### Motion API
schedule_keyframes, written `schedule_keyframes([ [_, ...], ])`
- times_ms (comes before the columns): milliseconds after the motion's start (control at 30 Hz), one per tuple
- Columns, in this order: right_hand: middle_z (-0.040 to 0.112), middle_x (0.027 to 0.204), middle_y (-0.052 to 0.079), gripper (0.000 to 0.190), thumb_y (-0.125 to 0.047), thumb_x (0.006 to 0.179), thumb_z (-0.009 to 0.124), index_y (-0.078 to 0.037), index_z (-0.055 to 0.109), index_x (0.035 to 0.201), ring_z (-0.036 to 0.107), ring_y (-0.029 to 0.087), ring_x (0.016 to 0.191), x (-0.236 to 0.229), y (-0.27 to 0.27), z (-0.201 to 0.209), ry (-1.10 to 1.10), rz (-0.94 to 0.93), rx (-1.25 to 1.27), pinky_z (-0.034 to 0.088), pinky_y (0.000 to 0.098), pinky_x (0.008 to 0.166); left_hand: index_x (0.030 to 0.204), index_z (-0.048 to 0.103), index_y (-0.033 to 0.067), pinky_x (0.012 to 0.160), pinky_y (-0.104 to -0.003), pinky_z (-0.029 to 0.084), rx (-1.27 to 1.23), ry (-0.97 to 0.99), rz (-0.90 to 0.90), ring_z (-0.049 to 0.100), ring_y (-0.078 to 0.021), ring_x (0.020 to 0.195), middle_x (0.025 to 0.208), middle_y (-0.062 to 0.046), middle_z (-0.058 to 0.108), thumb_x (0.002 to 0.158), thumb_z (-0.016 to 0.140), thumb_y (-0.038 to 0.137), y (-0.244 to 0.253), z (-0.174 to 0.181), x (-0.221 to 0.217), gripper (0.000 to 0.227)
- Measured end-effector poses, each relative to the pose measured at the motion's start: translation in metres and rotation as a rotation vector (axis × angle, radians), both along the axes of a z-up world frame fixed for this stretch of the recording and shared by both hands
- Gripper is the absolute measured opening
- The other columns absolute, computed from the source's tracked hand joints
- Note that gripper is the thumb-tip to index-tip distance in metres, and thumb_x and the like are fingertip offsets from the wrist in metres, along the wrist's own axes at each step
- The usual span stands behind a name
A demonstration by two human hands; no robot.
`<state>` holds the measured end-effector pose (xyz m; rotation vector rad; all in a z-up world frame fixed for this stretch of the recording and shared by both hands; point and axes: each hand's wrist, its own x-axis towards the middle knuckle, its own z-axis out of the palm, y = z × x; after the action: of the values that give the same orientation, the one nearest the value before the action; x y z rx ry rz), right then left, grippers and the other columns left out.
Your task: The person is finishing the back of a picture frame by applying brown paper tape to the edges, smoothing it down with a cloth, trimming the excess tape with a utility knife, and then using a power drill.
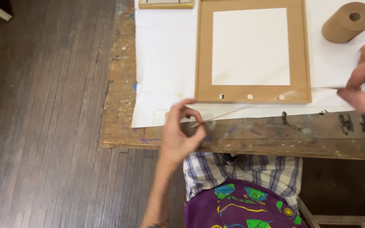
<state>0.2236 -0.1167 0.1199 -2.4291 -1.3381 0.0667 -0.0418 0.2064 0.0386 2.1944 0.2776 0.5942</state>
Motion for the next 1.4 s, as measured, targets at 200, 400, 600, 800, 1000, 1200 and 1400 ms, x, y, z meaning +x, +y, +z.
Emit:
schedule_keyframes([
  [200,0.061,0.118,0.013,0.014,0.001,0.099,0.070,0.005,0.063,0.110,0.058,0.023,0.101,0.002,-0.002,-0.074,0.695,-0.417,0.467,0.050,0.0325,0.092,0.141,0.047,0.0107,0.104,-0.037,0.050,-0.728,0.190,-0.138,0.069,-0.0153,0.091,0.087,0.001,0.070,0.084,0.070,0.005,0.035,0.034,0.047,0.062],
  [400,0.067,0.109,0.013,0.005,-0.003,0.101,0.064,0.002,0.063,0.102,0.068,0.026,0.106,0.009,0.000,-0.094,1.054,-0.447,0.596,0.061,0.0390,0.102,0.139,0.052,0.0141,0.086,-0.029,0.047,-0.743,0.395,0.021,0.057,-0.0095,0.078,0.079,0.007,0.064,0.080,0.069,0.010,0.037,0.042,0.074,0.062],
  [600,0.068,0.108,0.009,0.010,-0.005,0.100,0.066,0.001,0.065,0.108,0.067,0.019,0.101,0.010,0.004,-0.078,1.000,-0.541,0.548,0.059,0.0291,0.100,0.136,0.056,0.0143,0.078,-0.025,0.045,-0.723,0.436,0.044,0.048,-0.0085,0.071,0.075,0.008,0.058,0.078,0.072,0.011,0.031,0.036,0.086,0.060],
  [800,0.073,0.092,0.004,0.007,-0.009,0.094,0.077,-0.005,0.075,0.099,0.062,0.013,0.084,0.000,0.016,-0.039,0.811,-0.620,0.231,0.047,0.0271,0.084,0.134,0.057,0.0098,0.069,-0.024,0.053,-0.692,0.424,0.013,0.062,-0.0107,0.066,0.080,0.001,0.066,0.080,0.075,0.004,0.034,0.032,0.094,0.057],
  [1000,0.054,0.068,0.000,0.015,-0.011,0.097,0.076,-0.005,0.070,0.085,0.032,0.007,0.048,0.005,0.013,-0.054,1.027,-0.587,0.264,0.021,0.0236,0.041,0.137,0.054,0.0133,0.075,-0.024,0.046,-0.643,0.538,0.021,0.059,-0.0104,0.069,0.078,0.005,0.066,0.082,0.071,0.006,0.035,0.043,0.098,0.058],
  [1200,0.055,0.063,0.002,0.018,-0.016,0.096,0.078,-0.005,0.071,0.084,0.036,0.011,0.045,0.006,0.010,-0.059,1.006,-0.552,0.184,0.032,0.0260,0.044,0.139,0.054,0.0154,0.076,-0.026,0.045,-0.588,0.611,0.047,0.056,-0.0106,0.068,0.078,0.006,0.065,0.082,0.068,0.006,0.029,0.052,0.101,0.060],
  [1400,0.052,0.057,0.002,0.020,-0.019,0.097,0.078,-0.006,0.070,0.084,0.040,0.010,0.044,0.005,0.009,-0.058,0.964,-0.526,0.160,0.038,0.0253,0.048,0.138,0.054,0.0172,0.073,-0.026,0.045,-0.567,0.640,0.056,0.056,-0.0108,0.069,0.081,0.006,0.066,0.082,0.068,0.006,0.028,0.050,0.104,0.059],
])
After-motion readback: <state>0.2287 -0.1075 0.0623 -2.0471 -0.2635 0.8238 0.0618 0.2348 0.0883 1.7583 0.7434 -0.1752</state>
